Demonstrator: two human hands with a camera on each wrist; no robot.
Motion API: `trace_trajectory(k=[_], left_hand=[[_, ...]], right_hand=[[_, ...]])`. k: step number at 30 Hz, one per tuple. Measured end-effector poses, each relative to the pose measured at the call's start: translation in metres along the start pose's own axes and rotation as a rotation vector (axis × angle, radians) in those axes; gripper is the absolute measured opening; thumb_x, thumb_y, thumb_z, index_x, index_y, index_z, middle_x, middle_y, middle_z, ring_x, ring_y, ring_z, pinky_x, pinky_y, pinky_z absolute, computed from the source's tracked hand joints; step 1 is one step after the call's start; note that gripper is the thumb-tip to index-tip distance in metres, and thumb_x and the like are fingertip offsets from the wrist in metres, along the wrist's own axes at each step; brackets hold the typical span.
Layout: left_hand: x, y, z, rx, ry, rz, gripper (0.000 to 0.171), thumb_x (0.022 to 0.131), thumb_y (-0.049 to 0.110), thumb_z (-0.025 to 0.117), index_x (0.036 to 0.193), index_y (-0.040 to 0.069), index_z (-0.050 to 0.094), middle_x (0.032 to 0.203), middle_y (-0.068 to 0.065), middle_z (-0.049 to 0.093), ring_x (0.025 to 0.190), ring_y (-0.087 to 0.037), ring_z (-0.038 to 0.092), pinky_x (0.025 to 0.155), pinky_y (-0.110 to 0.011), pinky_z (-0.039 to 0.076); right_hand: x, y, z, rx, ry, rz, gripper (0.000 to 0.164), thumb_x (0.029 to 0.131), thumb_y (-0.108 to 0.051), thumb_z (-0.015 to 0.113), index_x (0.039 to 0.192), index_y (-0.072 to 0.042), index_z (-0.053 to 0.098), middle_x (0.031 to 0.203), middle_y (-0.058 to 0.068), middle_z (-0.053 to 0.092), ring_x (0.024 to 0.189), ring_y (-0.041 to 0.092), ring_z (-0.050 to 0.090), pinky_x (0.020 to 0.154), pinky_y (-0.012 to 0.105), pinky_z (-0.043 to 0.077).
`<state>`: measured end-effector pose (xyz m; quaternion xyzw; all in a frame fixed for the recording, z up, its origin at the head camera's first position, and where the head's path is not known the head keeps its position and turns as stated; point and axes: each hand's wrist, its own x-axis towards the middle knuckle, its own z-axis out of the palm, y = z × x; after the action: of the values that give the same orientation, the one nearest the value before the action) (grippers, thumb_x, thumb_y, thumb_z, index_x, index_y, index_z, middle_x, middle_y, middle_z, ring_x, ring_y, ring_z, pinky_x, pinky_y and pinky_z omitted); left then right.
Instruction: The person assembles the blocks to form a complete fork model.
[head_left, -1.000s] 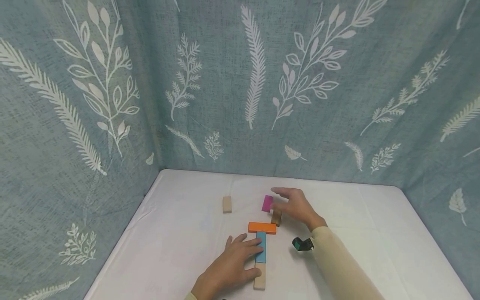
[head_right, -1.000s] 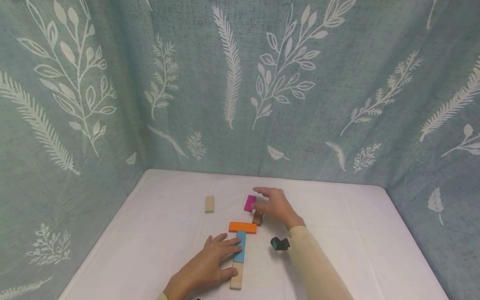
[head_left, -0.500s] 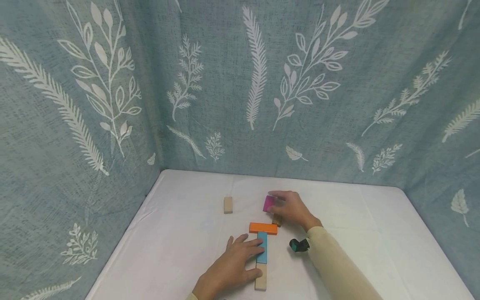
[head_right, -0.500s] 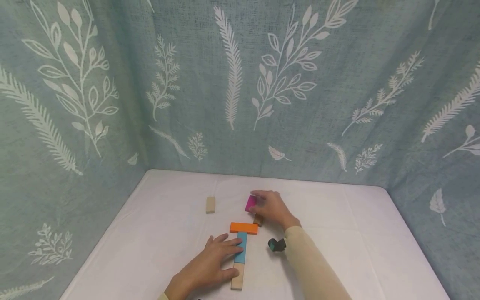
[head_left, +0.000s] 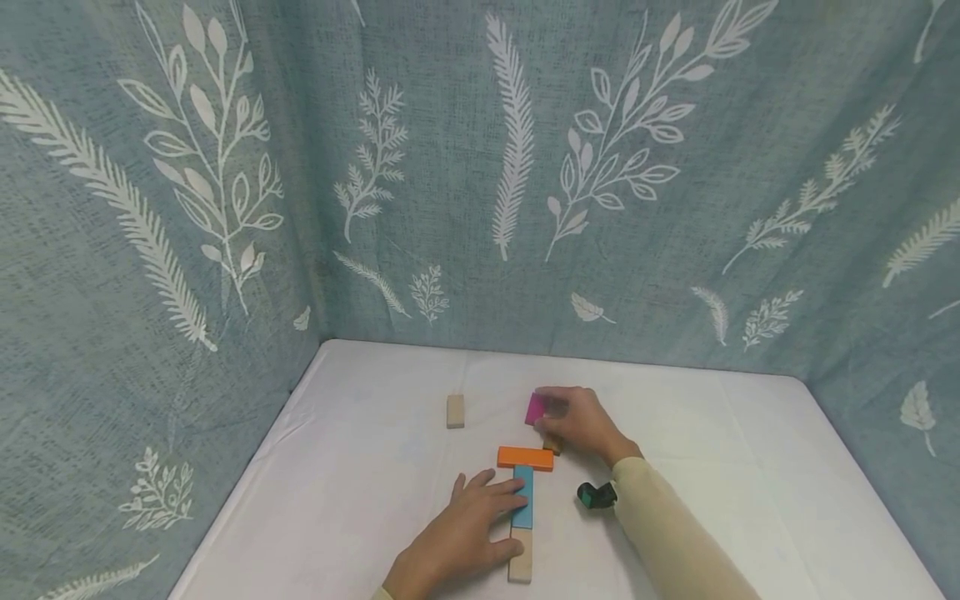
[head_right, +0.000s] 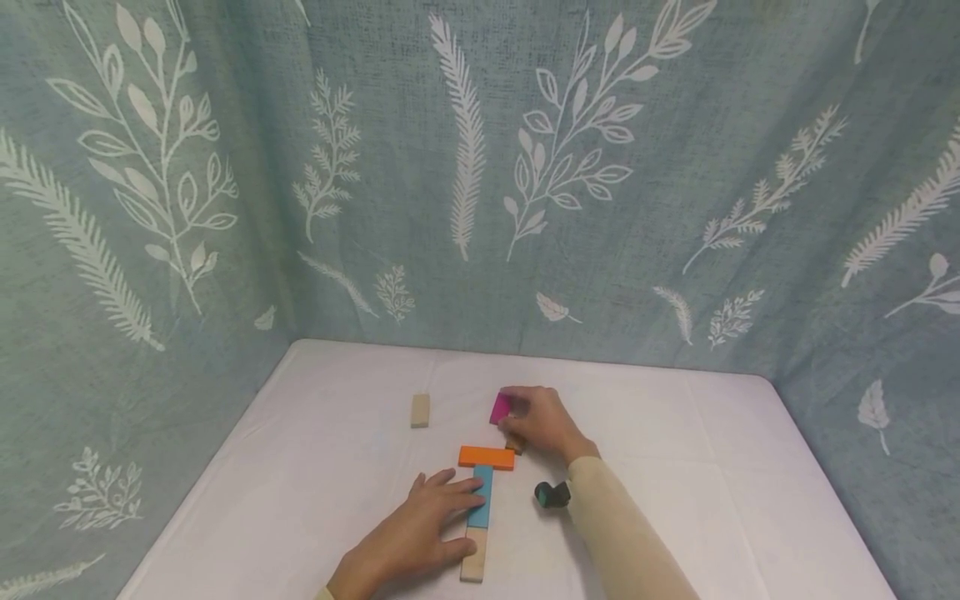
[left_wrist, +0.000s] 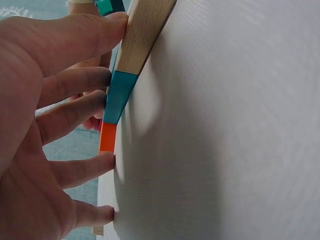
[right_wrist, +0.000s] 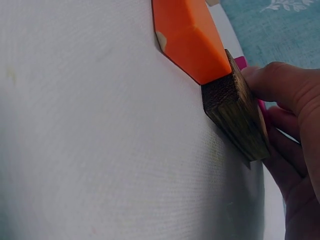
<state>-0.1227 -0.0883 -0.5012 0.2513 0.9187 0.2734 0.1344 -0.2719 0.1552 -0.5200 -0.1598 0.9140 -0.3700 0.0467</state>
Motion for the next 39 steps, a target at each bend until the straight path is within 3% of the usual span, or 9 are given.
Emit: trace_trajectory(k=[21, 32, 39], left_hand=[[0.001, 0.000, -0.001, 0.017, -0.004, -0.004, 0.056, 0.094, 0.040, 0.086, 0.144, 0.020, 0.073, 0.162, -0.001, 0.061, 0.157, -0.047, 0.044, 0.122, -0.086, 0.028], [0.001, -0.002, 0.001, 0.013, 0.015, 0.019, 0.055, 0.094, 0.040, 0.086, 0.144, 0.020, 0.073, 0.162, -0.001, 0.061, 0.157, -0.047, 0.044, 0.122, -0.085, 0.028], [0.002, -0.003, 0.002, 0.009, 0.022, 0.027, 0.055, 0.094, 0.039, 0.086, 0.144, 0.020, 0.073, 0.161, -0.001, 0.062, 0.157, -0.047, 0.044, 0.122, -0.086, 0.028]], right_hand=[[-0.006, -0.012, -0.011, -0.004, -0.031, -0.024, 0.045, 0.096, -0.023, 0.087, 0.140, -0.021, 0.076, 0.141, 0.001, 0.076, 0.141, 0.033, 0.066, 0.119, 0.059, 0.052], [-0.010, -0.015, -0.004, 0.038, -0.077, -0.046, 0.045, 0.095, -0.019, 0.087, 0.138, -0.022, 0.076, 0.138, 0.001, 0.077, 0.135, 0.036, 0.070, 0.111, 0.056, 0.059], [-0.009, -0.009, 0.003, 0.003, -0.100, -0.100, 0.046, 0.094, -0.019, 0.089, 0.138, -0.020, 0.077, 0.129, 0.000, 0.079, 0.119, 0.025, 0.072, 0.108, 0.052, 0.062]])
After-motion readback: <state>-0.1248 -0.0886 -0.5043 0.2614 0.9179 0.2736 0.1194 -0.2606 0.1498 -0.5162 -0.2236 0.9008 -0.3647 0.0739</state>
